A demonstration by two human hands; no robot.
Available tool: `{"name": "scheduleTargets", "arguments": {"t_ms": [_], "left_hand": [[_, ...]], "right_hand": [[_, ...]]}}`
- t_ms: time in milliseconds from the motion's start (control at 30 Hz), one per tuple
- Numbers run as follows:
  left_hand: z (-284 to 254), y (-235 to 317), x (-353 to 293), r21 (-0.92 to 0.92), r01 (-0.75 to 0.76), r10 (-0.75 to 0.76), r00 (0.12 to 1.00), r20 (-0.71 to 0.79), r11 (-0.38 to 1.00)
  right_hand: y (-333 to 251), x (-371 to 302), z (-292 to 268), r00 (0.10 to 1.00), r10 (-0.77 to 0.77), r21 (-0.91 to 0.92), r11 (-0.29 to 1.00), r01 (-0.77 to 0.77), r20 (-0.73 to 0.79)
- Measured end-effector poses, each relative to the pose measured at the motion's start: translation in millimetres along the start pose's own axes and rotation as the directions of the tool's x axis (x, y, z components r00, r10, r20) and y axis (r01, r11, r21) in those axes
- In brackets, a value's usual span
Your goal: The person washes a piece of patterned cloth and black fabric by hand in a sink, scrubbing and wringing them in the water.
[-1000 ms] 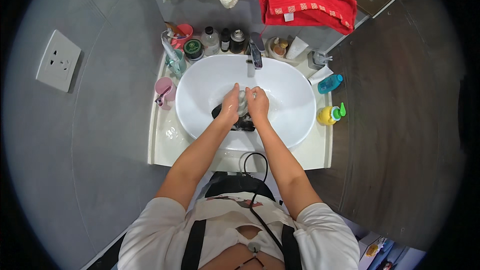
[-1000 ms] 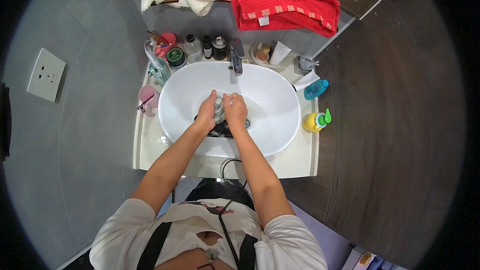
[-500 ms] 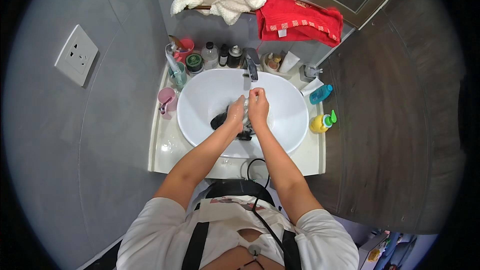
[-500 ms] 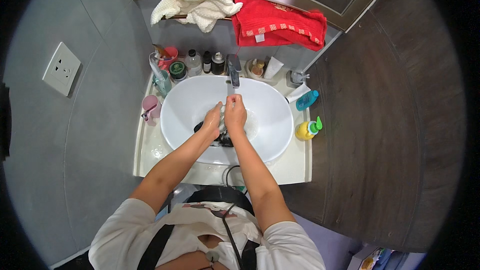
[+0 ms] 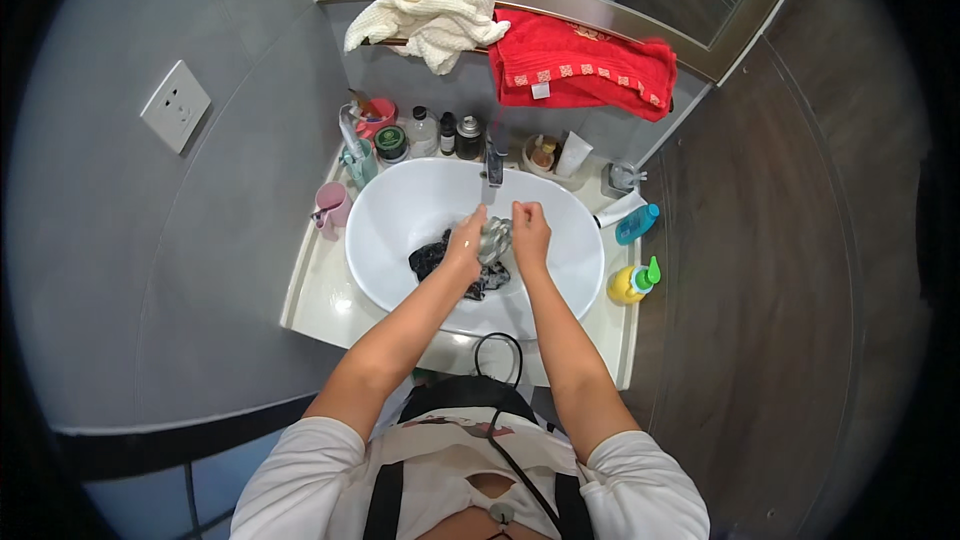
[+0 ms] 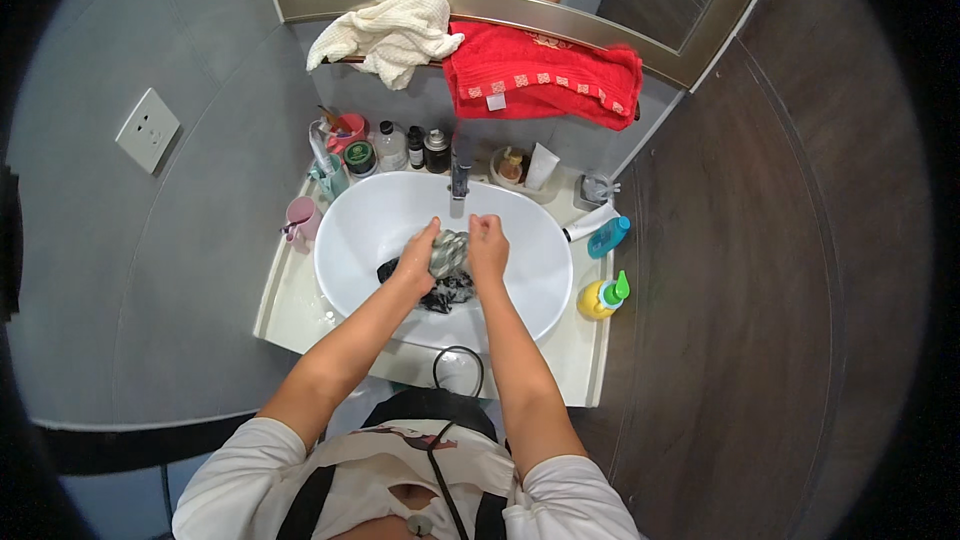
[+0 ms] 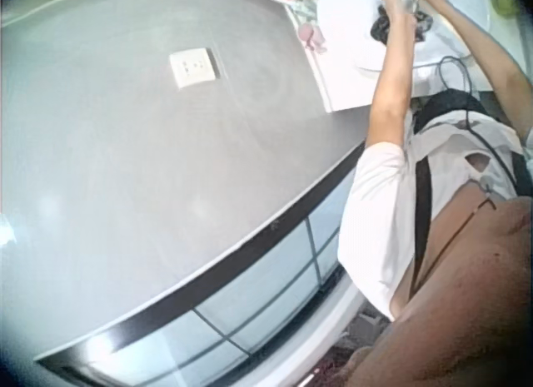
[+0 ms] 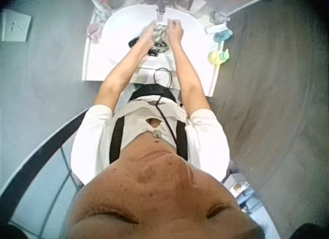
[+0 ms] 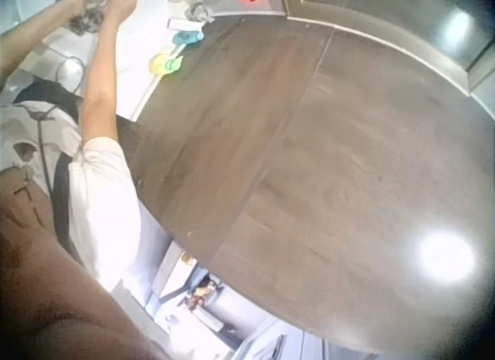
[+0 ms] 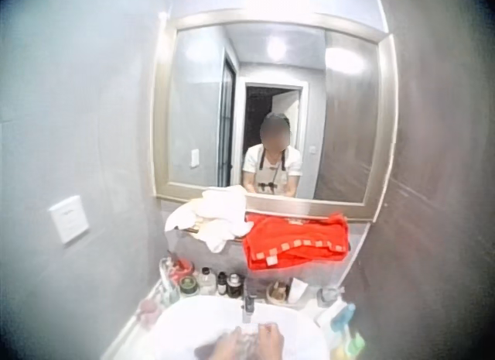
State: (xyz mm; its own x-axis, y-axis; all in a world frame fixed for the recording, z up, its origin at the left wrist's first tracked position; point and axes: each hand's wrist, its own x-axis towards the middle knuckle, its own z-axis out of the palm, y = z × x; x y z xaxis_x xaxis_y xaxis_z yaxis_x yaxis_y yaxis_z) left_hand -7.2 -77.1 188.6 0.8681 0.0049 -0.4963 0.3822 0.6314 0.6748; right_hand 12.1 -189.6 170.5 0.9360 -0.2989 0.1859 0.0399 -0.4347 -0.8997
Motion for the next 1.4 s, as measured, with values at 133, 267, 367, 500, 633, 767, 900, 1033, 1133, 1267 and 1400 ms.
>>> {"name": "scheduleTargets", "arguments": {"t_ms": [133,267,367,500,633,767,900,1033,1133,1267,1400], "left_hand": [[1.0,22.1,-14.9,-0.252,0.082,-0.03,0.979,0.203,0.964],[-7.6,27.4,-27.4,0.107,-0.086,0.068,0.984,0.163,0.99],[0.2,38.0,-41.2,0.511,-0.217,0.236,0.971,0.028,0.832],[-2.7,49.2,-28.2,0.686,-0.507,0.567,0.807,0.165,0.521],[20.3,54.0,-34.0,0.251,-0.363,0.344,0.932,0.116,0.898],[26.0,67.3,-39.6,0.043,-0.207,0.191,0.95,0.246,0.977],[12.4,74.5,-35.1,0.001,-0.099,0.092,0.926,0.365,0.995],[-1.3,85.1,-33.8,-0.023,-0.033,0.039,0.941,0.336,0.999],[-17.6,102.4,-32.0,0.181,-0.074,0.016,0.953,0.302,0.981],[-42.6,112.6,-13.3,0.087,-0.145,0.094,0.899,0.427,0.986],[-41.9,105.1,-25.4,0.007,0.1,-0.099,0.969,0.226,0.995]], "right_hand": [[24.1,6.0,-21.1,0.92,0.276,0.438,0.817,-0.377,0.278],[5.5,18.3,-47.7,0.893,0.117,0.545,0.755,-0.364,0.434],[-5.6,17.4,-58.8,0.876,0.023,0.477,0.832,-0.284,0.482],[-8.0,17.0,-57.2,0.871,-0.09,0.547,0.808,-0.22,0.483],[0.9,9.1,-55.0,0.829,-0.056,0.679,0.607,-0.414,0.556],[-21.3,-15.9,-35.6,0.755,0.044,0.724,0.249,-0.643,0.654],[-34.3,-33.2,-9.3,0.636,0.072,0.616,0.184,-0.766,0.769],[-34.1,-44.3,10.0,0.608,0.084,0.603,0.077,-0.794,0.79],[-39.6,-46.4,16.5,0.675,0.21,0.676,0.079,-0.733,0.707],[-70.6,-22.3,5.6,0.818,0.294,0.748,0.336,-0.572,0.493],[-127.2,-18.3,-8.4,0.898,0.277,0.585,0.684,-0.435,0.343]]}}
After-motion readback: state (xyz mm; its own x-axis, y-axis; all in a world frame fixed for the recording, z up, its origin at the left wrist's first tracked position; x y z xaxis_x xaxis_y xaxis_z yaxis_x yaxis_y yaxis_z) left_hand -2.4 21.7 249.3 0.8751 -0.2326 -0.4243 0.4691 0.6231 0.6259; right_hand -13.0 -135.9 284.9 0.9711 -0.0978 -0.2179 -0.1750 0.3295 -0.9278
